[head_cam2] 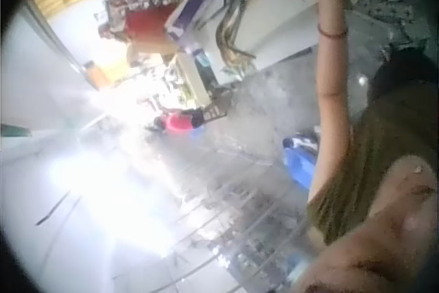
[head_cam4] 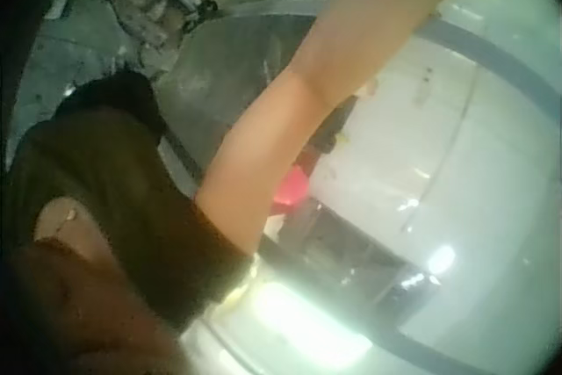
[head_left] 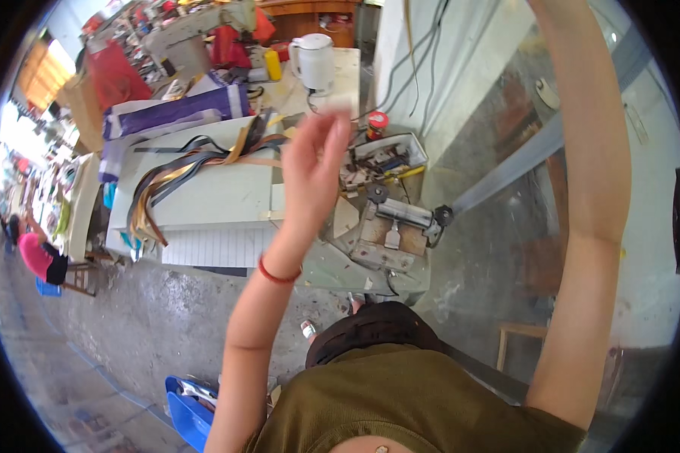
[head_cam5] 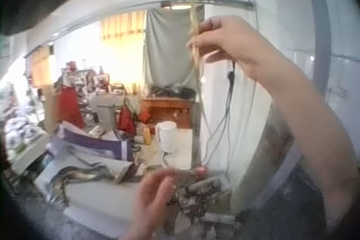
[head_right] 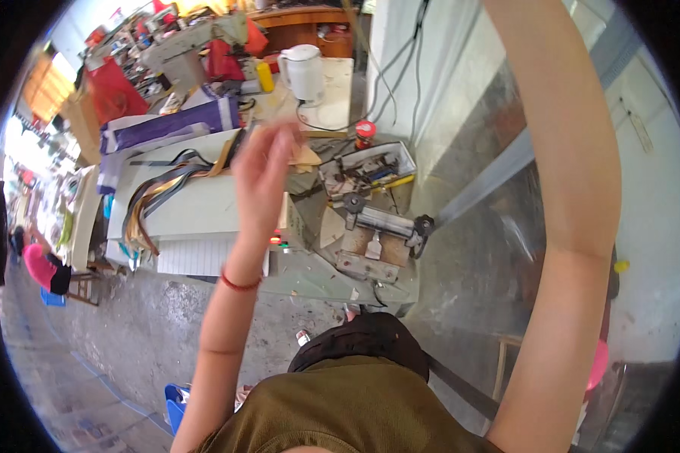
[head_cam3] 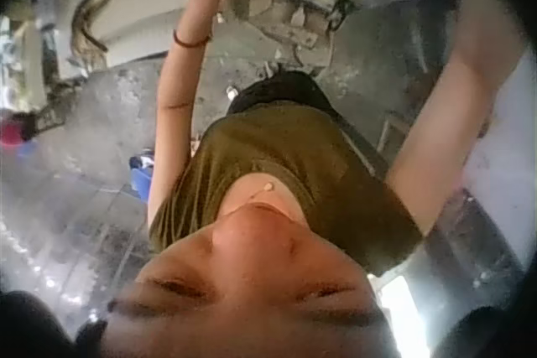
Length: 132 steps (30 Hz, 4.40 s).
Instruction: The person feeds various colored leather straps through a small industrial machine to flatten or smooth them. They handle the straps one at a time, feeding them into the rollers and collecting the processed material on the workbench.
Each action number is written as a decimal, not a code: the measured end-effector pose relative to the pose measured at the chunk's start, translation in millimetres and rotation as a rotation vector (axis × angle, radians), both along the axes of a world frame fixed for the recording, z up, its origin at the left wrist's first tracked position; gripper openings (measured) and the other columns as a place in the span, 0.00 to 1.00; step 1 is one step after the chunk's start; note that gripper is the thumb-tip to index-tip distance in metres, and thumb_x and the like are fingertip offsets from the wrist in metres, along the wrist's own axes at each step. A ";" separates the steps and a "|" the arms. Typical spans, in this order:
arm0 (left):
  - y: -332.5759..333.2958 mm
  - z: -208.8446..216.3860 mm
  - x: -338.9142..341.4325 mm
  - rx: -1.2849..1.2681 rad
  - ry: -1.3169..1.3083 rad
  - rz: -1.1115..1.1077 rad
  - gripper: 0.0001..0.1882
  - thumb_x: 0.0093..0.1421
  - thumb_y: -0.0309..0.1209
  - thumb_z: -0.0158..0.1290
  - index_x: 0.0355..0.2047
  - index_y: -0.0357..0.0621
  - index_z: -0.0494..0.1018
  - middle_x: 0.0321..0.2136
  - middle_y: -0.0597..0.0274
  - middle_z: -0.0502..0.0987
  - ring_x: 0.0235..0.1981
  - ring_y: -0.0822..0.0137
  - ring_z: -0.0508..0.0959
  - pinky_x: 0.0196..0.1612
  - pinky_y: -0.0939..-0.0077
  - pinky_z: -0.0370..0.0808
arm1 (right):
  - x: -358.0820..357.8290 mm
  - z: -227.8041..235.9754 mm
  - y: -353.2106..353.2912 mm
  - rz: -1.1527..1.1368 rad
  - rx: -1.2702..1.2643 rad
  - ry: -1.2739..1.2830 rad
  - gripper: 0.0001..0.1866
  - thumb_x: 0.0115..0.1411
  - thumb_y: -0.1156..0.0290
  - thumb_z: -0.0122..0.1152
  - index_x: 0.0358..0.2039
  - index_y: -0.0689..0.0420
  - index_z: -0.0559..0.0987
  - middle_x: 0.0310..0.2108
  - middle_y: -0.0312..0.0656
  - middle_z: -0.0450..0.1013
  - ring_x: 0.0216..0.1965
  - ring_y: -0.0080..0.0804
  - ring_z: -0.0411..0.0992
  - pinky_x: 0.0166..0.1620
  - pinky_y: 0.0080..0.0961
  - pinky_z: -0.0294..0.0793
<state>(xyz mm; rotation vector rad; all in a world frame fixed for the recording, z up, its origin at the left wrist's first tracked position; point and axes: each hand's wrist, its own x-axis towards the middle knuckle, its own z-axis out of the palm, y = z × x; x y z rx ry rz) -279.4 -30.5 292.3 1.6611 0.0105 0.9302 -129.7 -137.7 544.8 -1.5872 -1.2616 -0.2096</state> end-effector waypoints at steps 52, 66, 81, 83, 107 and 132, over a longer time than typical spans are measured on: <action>187.2 -131.7 -173.4 0.186 0.685 -0.212 0.04 0.55 0.22 0.55 0.32 0.37 0.74 0.20 0.65 0.73 0.21 0.77 0.69 0.27 0.83 0.66 | -263.7 -525.3 -69.2 -0.770 -0.078 1.454 0.13 0.61 0.63 0.54 0.40 0.59 0.75 0.31 0.37 0.75 0.28 0.23 0.74 0.30 0.19 0.72; 104.3 -151.0 -221.0 0.113 0.912 -0.120 0.04 0.56 0.24 0.55 0.31 0.37 0.75 0.19 0.67 0.74 0.21 0.79 0.70 0.26 0.84 0.66 | -193.1 -575.3 -114.4 -0.816 0.000 1.635 0.19 0.58 0.52 0.55 0.30 0.56 0.75 0.25 0.38 0.74 0.22 0.27 0.75 0.24 0.22 0.71; 62.4 -150.5 -238.7 0.122 0.947 -0.105 0.05 0.57 0.25 0.54 0.33 0.37 0.74 0.20 0.69 0.74 0.23 0.81 0.71 0.29 0.84 0.68 | -184.7 -593.1 -100.3 -0.697 0.276 1.808 0.17 0.54 0.56 0.62 0.29 0.59 0.74 0.25 0.41 0.76 0.21 0.30 0.76 0.24 0.24 0.74; 63.3 -149.3 -238.1 0.146 0.941 -0.107 0.05 0.57 0.25 0.54 0.33 0.37 0.74 0.20 0.69 0.74 0.23 0.80 0.71 0.29 0.84 0.68 | -183.6 -594.5 -101.0 -0.698 0.287 1.818 0.18 0.54 0.55 0.62 0.30 0.59 0.74 0.25 0.41 0.76 0.22 0.31 0.76 0.25 0.24 0.75; 284.9 -132.5 -52.6 0.805 0.530 0.416 0.10 0.49 0.35 0.60 0.29 0.44 0.76 0.31 0.63 0.75 0.35 0.64 0.74 0.41 0.67 0.67 | -174.5 -394.6 109.2 -0.172 -0.098 1.000 0.10 0.62 0.67 0.54 0.27 0.60 0.72 0.17 0.33 0.68 0.17 0.15 0.66 0.19 0.14 0.63; 373.5 -110.6 -12.7 1.073 0.738 -0.043 0.09 0.52 0.35 0.54 0.33 0.48 0.72 0.31 0.60 0.77 0.37 0.59 0.75 0.44 0.63 0.65 | -88.5 -362.8 240.3 -0.391 -0.582 -0.123 0.05 0.52 0.70 0.58 0.30 0.55 0.75 0.28 0.44 0.74 0.30 0.46 0.74 0.32 0.39 0.72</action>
